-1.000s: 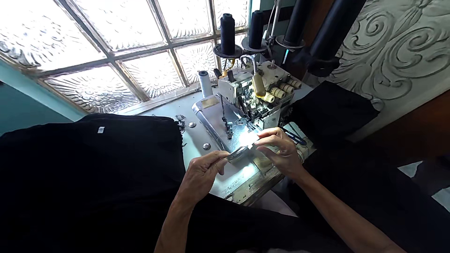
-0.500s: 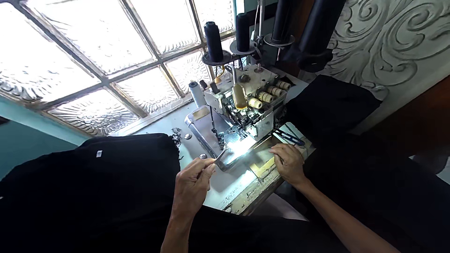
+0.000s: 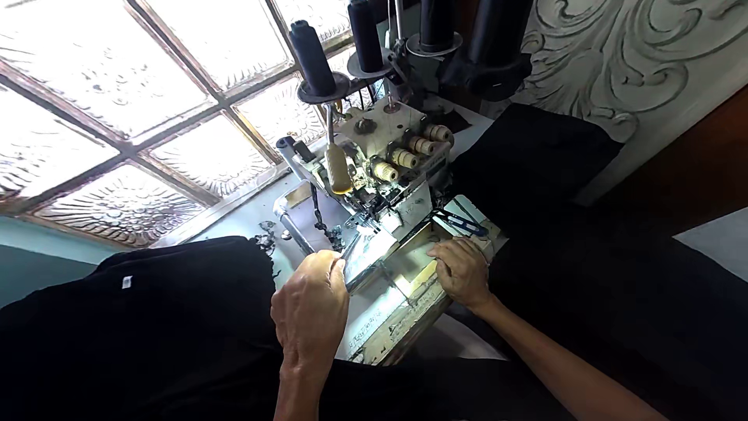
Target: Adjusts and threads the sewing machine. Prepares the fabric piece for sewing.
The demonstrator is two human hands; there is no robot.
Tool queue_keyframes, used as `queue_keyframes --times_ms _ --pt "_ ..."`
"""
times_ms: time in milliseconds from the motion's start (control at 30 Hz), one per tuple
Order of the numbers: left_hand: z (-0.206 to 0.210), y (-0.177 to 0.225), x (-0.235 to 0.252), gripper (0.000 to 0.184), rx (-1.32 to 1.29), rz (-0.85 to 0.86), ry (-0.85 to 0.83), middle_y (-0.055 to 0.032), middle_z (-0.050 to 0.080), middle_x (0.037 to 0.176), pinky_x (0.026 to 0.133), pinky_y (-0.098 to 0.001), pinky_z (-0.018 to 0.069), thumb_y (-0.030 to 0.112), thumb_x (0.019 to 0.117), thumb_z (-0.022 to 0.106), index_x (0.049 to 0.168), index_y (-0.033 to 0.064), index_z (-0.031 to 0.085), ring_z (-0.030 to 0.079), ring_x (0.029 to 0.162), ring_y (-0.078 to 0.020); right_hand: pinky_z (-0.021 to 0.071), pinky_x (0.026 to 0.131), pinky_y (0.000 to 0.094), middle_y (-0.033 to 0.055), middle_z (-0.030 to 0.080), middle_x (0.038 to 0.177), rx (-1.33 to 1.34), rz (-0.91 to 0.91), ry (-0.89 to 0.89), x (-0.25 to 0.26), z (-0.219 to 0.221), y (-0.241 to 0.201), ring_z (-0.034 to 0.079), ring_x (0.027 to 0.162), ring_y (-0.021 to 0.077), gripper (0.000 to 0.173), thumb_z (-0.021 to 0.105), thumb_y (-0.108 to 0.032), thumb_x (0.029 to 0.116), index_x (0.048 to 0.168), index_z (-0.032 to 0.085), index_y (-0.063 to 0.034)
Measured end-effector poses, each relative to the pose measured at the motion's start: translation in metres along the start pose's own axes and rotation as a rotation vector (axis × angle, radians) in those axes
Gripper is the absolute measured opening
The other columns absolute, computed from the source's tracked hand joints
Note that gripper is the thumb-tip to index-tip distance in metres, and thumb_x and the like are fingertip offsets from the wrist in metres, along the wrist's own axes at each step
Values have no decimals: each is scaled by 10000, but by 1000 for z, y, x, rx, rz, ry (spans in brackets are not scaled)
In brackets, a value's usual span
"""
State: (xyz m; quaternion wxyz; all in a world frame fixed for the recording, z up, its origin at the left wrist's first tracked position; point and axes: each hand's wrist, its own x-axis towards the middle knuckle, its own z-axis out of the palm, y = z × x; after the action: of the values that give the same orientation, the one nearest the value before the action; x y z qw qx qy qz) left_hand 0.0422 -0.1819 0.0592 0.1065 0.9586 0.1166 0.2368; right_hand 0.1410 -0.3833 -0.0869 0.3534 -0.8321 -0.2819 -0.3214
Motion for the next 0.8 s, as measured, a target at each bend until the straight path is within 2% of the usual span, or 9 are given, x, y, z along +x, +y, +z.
queue_keyframes --times_ms 167,233,300,367,433,533,633,700,800 --pt "-3 -5 1 222 116 -17 29 -232 681 793 604 -611 476 88 990 548 916 -33 719 677 721 -442 545 931 425 50 776 939 15 1 3 0 0 0 735 911 226 307 488 -145 927 900 792 -111" --pt "-6 -8 4 224 162 -59 12 -262 687 796 657 -607 491 65 979 536 895 -60 702 683 755 -469 548 927 420 50 777 939 15 1 5 0 1 -1 737 909 228 307 489 -143 925 898 793 -111" --pt "-12 -15 7 235 130 -105 -34 -297 693 884 729 -674 476 57 1006 534 970 -94 710 681 848 -509 547 913 411 44 776 936 13 -2 6 0 1 -1 734 906 225 306 489 -139 921 896 793 -113" --pt "-9 -34 7 208 100 -68 10 -277 695 875 681 -688 467 65 1002 557 968 -67 714 679 807 -494 546 911 403 38 777 933 13 -5 10 -1 1 0 733 901 219 309 486 -143 924 892 792 -117" --pt "-8 -48 7 213 57 -75 26 -271 702 878 697 -678 471 86 1004 566 979 -59 720 678 804 -483 547 912 402 41 776 928 17 -9 18 -1 2 0 734 895 216 311 485 -143 927 889 792 -115" --pt "-10 -55 4 240 -66 -102 -5 -200 702 848 673 -564 506 145 1006 562 1009 -26 731 666 724 -339 547 906 394 37 775 918 23 -15 35 -2 3 1 733 884 206 313 481 -146 931 889 790 -120" --pt "-12 -41 3 254 -211 -131 -60 -66 683 790 574 -333 510 199 995 544 1020 30 732 601 597 -112 545 910 398 36 772 905 30 -11 44 -2 3 0 731 880 205 306 487 -138 925 878 789 -120" --pt "-12 -29 5 197 -351 -185 -106 18 650 741 502 -181 460 170 982 566 1009 53 721 543 530 7 550 911 409 40 772 904 35 -10 42 -3 4 0 735 884 209 303 487 -131 921 874 786 -117" --pt "-8 -21 10 131 -404 -234 -174 39 652 716 479 -174 450 143 973 603 979 85 720 532 497 8 548 907 403 40 772 903 39 -10 39 -2 4 0 733 881 210 303 488 -135 923 877 788 -114"
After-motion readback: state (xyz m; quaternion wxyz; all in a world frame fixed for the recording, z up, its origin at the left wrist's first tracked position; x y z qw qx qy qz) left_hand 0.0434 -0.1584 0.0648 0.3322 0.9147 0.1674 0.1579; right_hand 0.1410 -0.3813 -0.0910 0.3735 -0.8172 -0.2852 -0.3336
